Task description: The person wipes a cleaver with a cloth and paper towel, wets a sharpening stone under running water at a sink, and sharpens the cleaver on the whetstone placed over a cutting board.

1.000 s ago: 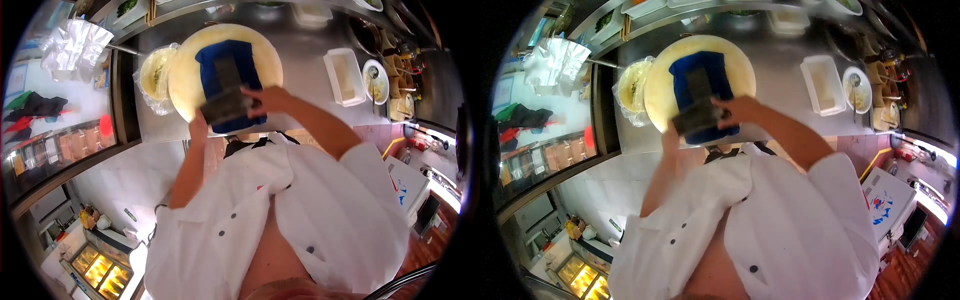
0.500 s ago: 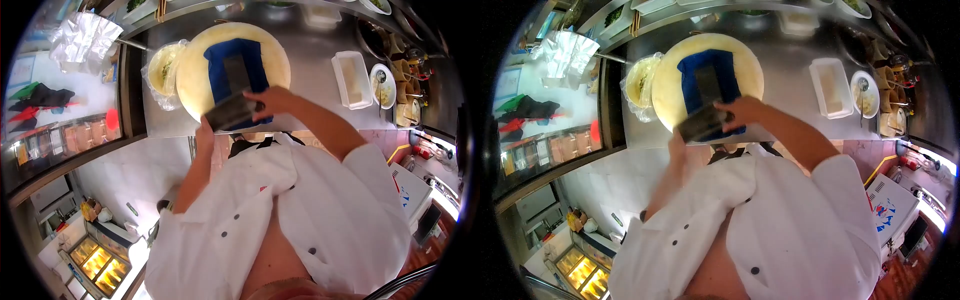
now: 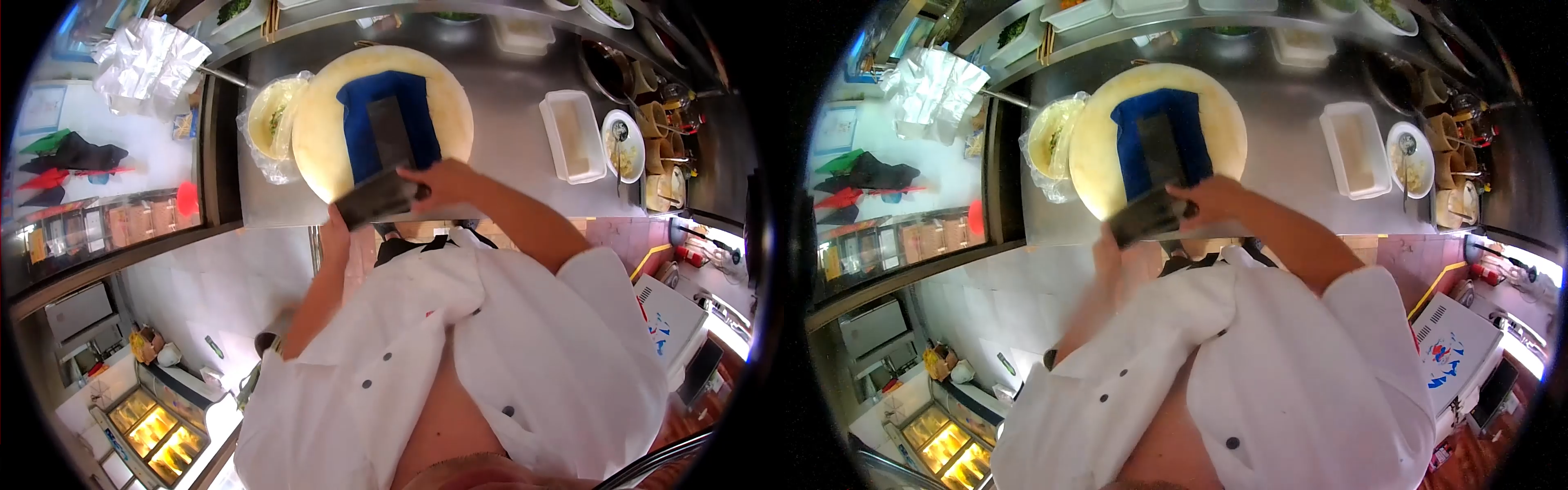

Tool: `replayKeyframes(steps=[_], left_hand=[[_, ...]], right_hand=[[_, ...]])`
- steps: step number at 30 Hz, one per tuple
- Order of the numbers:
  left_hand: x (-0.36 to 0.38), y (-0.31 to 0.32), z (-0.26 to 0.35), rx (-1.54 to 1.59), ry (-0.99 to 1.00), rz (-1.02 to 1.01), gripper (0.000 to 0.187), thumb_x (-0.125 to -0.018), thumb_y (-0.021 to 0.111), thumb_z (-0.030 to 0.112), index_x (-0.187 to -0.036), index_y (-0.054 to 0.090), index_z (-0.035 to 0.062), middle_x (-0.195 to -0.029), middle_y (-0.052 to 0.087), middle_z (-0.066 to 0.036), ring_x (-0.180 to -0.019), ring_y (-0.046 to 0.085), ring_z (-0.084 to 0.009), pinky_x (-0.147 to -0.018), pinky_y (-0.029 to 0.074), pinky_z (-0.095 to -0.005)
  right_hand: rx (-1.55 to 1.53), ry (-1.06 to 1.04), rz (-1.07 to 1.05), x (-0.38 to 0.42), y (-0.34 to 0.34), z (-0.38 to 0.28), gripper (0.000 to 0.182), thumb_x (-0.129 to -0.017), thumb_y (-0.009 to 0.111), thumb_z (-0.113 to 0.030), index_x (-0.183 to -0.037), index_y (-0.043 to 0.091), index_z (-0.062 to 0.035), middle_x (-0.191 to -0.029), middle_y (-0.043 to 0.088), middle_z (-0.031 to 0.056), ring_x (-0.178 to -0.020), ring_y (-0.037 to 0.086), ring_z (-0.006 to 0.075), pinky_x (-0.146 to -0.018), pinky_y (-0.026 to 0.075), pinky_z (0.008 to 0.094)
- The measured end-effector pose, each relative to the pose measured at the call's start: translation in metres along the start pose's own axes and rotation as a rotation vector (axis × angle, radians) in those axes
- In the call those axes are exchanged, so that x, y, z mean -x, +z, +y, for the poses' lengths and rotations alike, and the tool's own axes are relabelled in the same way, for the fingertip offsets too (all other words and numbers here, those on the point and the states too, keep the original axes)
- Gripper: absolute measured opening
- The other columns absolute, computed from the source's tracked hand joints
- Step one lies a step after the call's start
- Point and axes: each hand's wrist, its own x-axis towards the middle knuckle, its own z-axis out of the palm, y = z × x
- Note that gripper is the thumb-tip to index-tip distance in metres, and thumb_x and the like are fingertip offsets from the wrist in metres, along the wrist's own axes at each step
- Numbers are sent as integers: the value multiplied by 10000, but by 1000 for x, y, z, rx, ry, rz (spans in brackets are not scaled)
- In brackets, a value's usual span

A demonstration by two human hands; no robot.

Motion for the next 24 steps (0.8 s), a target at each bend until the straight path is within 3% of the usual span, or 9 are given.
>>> replayKeyframes(steps=[4,6,8,10,14,15,18,19,24], left_hand=[[-23,-6,9,-23,62,43,893,-1058,232,655,-1079,720,-93,-1095,683,-368,-1147,626,-515,-989,477,-534],[-100,-1,21,-60,29,143,890,-1044,283,690,-879,729,-64,-842,724,-272,-889,709,-432,-808,540,-499],[-116,-49,94,352,-204,-20,801,-1029,339,718,-713,643,48,-642,617,-121,-644,614,-241,-616,486,-378],[-130,-75,126,990,-51,-220,678,-1032,390,704,-742,568,117,-631,497,-18,-576,443,-116,-544,365,-285],[-64,-112,199,1057,308,-229,512,-1071,436,578,-949,573,100,-807,570,-5,-679,479,-96,-626,383,-249],[-44,-115,202,912,425,-245,456,-1074,476,528,-956,570,98,-828,579,-8,-698,493,-93,-647,401,-248],[2,-79,198,753,825,-335,249,-1016,679,268,-1051,543,63,-914,597,-17,-776,557,-96,-734,483,-271],[21,-71,198,688,807,-397,289,-973,723,195,-1131,532,46,-959,614,-34,-811,577,-108,-755,497,-275],[94,-65,214,364,985,-343,731,-880,809,154,-1477,409,18,-1233,652,-164,-997,657,-228,-847,537,-347]], right_hand=[[-47,17,51,-16,-3,5,1035,-765,664,-831,-1612,372,-314,-1062,754,154,-958,722,338,-865,553,423],[-91,-3,159,-45,-29,24,1054,-770,656,-835,-1592,423,-218,-1086,745,185,-996,713,358,-885,545,428],[-117,-29,309,-65,-46,36,1024,-801,668,-797,-1575,451,-162,-1100,739,201,-1017,706,373,-901,539,423],[-242,-106,531,-67,-52,46,930,-864,682,-706,-1552,478,-114,-993,737,180,-885,710,330,-797,550,389],[-989,-51,486,-18,-87,33,701,-979,672,-527,-1495,547,-70,-747,655,86,-614,627,199,-553,487,296],[-1156,-16,549,5,-96,15,408,-1041,631,-378,-1295,660,-61,-637,534,17,-457,460,121,-453,365,248],[-1669,-46,390,40,-95,15,256,-1056,607,-336,-1029,648,-84,-622,507,6,-469,452,139,-458,383,267],[-1756,-184,527,41,-89,7,220,-1052,610,-285,-917,557,-120,-681,528,6,-554,488,141,-538,439,298],[-2055,-371,664,42,-55,2,101,-1017,660,-167,-1048,634,-73,-919,650,63,-842,639,204,-817,538,366]])
